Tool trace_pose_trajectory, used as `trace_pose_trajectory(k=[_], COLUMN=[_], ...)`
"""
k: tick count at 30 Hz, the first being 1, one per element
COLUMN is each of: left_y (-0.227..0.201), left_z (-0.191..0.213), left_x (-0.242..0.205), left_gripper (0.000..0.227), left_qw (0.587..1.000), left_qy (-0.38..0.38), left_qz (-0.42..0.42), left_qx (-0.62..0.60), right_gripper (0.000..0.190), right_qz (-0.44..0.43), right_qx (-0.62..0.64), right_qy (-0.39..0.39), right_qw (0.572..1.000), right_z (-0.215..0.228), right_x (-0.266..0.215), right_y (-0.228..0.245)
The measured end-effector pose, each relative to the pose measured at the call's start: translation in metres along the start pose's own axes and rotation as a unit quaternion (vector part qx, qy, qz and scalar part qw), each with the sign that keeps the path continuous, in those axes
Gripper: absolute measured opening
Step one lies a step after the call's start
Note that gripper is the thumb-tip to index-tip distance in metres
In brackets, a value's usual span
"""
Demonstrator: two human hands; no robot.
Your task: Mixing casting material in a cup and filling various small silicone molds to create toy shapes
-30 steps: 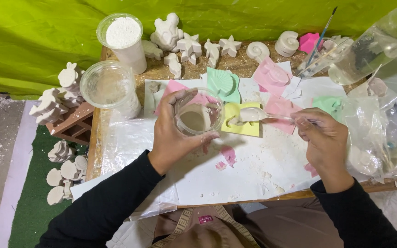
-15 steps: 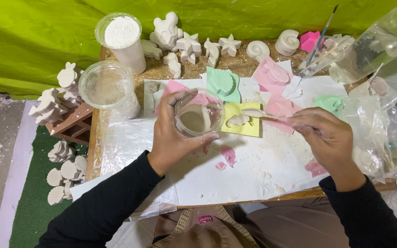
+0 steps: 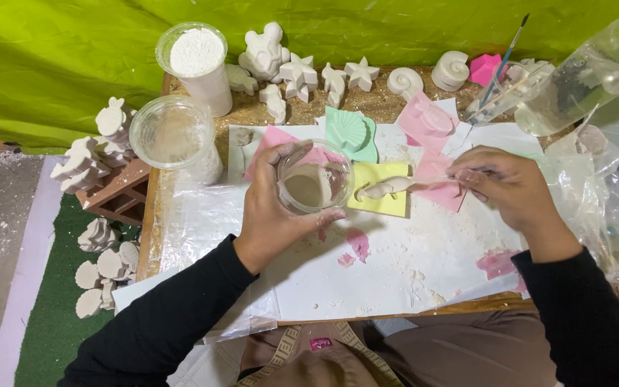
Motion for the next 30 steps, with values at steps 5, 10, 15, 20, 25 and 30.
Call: trace_pose_trajectory(k=[5,10,15,20,25,30], left_y=[0.000,0.000,0.000,0.001,-0.001,-0.008], left_z=[0.002,0.003,0.003,0.003,0.006,0.006], left_x=[0.002,0.003,0.003,0.003,0.002,0.003], left_gripper=[0.098,0.096,0.096,0.097,0.095,0.097], left_qw=[1.000,1.000,0.999,0.999,1.000,0.993], left_qy=[0.000,0.007,0.004,0.004,-0.010,-0.011], left_qz=[0.013,0.027,0.032,0.040,0.023,-0.057], left_qx=[0.002,-0.006,-0.008,-0.019,-0.015,-0.104], right_gripper=[0.012,0.012,0.012,0.013,0.014,0.012], right_qz=[-0.053,-0.077,-0.114,-0.118,-0.126,-0.137], right_qx=[0.047,0.115,0.164,0.176,0.190,0.212], right_qy=[-0.015,-0.022,-0.067,-0.083,-0.117,-0.154], right_qw=[0.997,0.990,0.978,0.974,0.967,0.955], right_z=[-0.001,0.003,0.012,0.010,0.012,0.014], right_x=[0.015,0.027,0.030,0.029,0.027,0.027], right_y=[-0.013,-0.036,-0.060,-0.062,-0.068,-0.057])
Point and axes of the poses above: each hand's wrist, its own x-axis towards the middle knuckle, its own z-axis out of the back of the hand, y = z × x, the point moved 5 cm from there along x, towards the middle knuckle, and after that the axes turned 11 degrees about x, right-handed, at the moved point
